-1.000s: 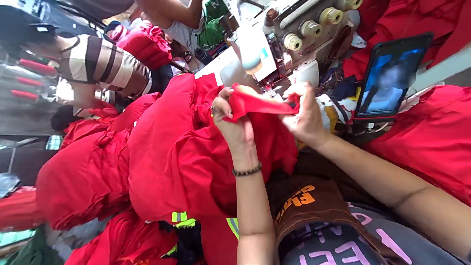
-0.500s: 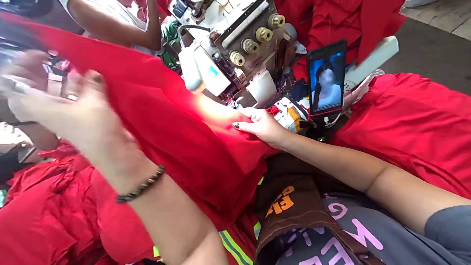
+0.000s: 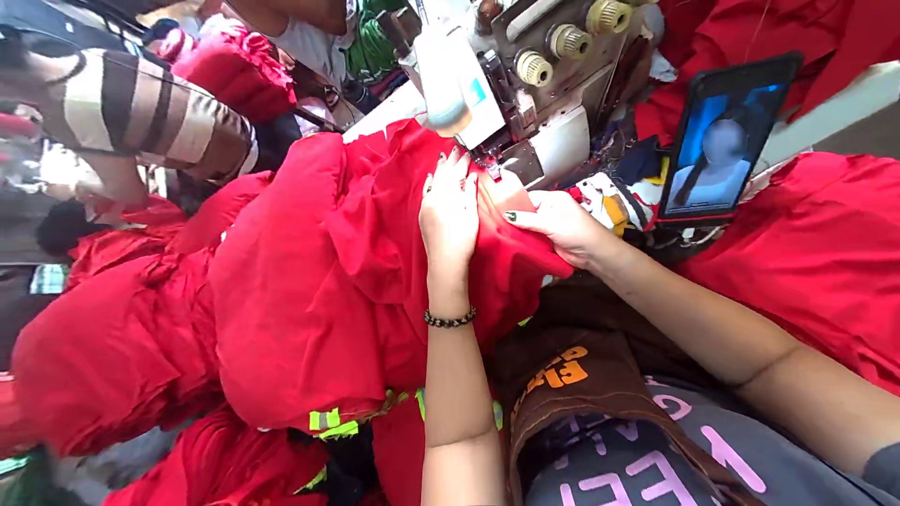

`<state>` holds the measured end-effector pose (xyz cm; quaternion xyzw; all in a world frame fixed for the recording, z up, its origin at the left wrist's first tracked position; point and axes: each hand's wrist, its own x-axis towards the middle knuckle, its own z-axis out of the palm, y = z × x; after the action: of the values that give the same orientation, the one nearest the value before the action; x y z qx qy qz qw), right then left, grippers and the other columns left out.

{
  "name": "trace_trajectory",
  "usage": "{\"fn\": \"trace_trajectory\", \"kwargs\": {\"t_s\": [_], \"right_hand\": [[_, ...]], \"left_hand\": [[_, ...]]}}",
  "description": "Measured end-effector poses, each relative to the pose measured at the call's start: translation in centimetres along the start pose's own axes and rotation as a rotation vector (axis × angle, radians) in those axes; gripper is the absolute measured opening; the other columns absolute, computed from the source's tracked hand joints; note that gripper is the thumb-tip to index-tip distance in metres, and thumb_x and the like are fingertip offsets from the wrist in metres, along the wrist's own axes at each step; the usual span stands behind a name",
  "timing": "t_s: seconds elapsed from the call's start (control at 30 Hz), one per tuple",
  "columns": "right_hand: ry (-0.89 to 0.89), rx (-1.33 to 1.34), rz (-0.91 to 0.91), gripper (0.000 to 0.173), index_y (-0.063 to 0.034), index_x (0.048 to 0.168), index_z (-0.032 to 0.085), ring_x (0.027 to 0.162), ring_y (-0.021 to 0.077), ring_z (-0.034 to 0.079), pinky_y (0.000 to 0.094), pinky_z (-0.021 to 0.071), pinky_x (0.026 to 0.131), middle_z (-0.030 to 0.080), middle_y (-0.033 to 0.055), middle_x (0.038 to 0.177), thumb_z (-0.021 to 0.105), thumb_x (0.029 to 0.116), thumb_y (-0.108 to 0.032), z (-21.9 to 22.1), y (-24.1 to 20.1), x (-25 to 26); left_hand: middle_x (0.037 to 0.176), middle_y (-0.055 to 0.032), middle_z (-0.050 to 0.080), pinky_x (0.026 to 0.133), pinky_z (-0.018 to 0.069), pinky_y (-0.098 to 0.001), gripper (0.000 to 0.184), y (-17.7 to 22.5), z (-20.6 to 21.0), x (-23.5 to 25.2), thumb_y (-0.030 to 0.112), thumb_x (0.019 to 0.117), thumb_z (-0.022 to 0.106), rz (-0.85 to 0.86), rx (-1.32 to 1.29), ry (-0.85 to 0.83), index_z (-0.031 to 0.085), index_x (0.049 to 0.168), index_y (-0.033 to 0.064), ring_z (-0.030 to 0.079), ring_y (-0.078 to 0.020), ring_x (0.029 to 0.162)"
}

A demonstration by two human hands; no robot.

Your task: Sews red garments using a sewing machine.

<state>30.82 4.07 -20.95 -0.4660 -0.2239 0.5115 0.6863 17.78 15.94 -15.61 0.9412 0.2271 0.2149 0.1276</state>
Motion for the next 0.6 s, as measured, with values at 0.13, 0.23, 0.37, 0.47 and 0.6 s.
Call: {"fn": "trace_trajectory", "kwargs": {"t_s": [0.13,0.23,0.37,0.47,0.6], "right_hand": [[0.037,-0.070,0.012,0.008,-0.0008,0.098,0.067,0.068,0.0078,0.067,0.0250,0.0568,0.063,0.070,0.0042,0.078,0.068,0.0966,-0.008,0.2,-0.5,-0.8],[0.014,-0.074,-0.028,0.007,-0.0004,0.102,0.067,0.072,0.0081,0.069,0.0258,0.0587,0.068,0.072,0.0042,0.082,0.067,0.0958,-0.004,-0.4,-0.2,-1.4],[0.025,-0.068,-0.061,0.013,0.0003,0.108,0.067,0.074,0.0071,0.070,0.0252,0.0599,0.070,0.074,0.0035,0.085,0.065,0.0955,0.001,-1.5,-0.2,-2.3],[0.050,-0.079,-0.097,0.015,-0.0005,0.109,0.066,0.072,0.0063,0.069,0.0240,0.0594,0.069,0.073,0.0024,0.083,0.065,0.0946,0.003,-2.1,-0.1,-2.7],[0.059,-0.087,-0.136,0.021,-0.0004,0.114,0.063,0.075,0.0066,0.070,0.0250,0.0600,0.072,0.073,0.0025,0.085,0.065,0.0937,0.005,-2.3,0.0,-2.8]], "left_hand": [[0.150,-0.0121,0.055,0.123,0.0303,-0.0398,0.037,-0.3,-1.2,1.7,0.014,0.1095,0.043,-0.034,-0.082,-0.070,0.058,0.142,0.0020,0.047,-0.0258,0.143],[0.134,-0.0143,0.066,0.116,0.0428,-0.0298,0.030,-3.0,-0.8,1.3,-0.002,0.1034,0.047,-0.042,-0.534,0.059,0.066,0.126,-0.0070,0.059,-0.0174,0.132],[0.136,-0.0131,0.064,0.109,0.0505,-0.0386,0.029,-5.3,-3.1,-2.4,-0.014,0.0917,0.056,0.042,-0.838,0.140,0.067,0.117,-0.0034,0.058,-0.0252,0.132],[0.153,-0.0080,0.050,0.111,0.0482,-0.0385,0.031,-5.3,-4.9,-5.2,0.000,0.0849,0.074,0.058,-0.664,0.048,0.069,0.115,0.0082,0.046,-0.0239,0.143],[0.163,-0.0123,0.036,0.123,0.0328,-0.0489,0.036,-5.0,-3.0,-7.4,-0.001,0.0851,0.069,0.030,-0.469,-0.046,0.071,0.119,0.0116,0.028,-0.0298,0.154]]}}
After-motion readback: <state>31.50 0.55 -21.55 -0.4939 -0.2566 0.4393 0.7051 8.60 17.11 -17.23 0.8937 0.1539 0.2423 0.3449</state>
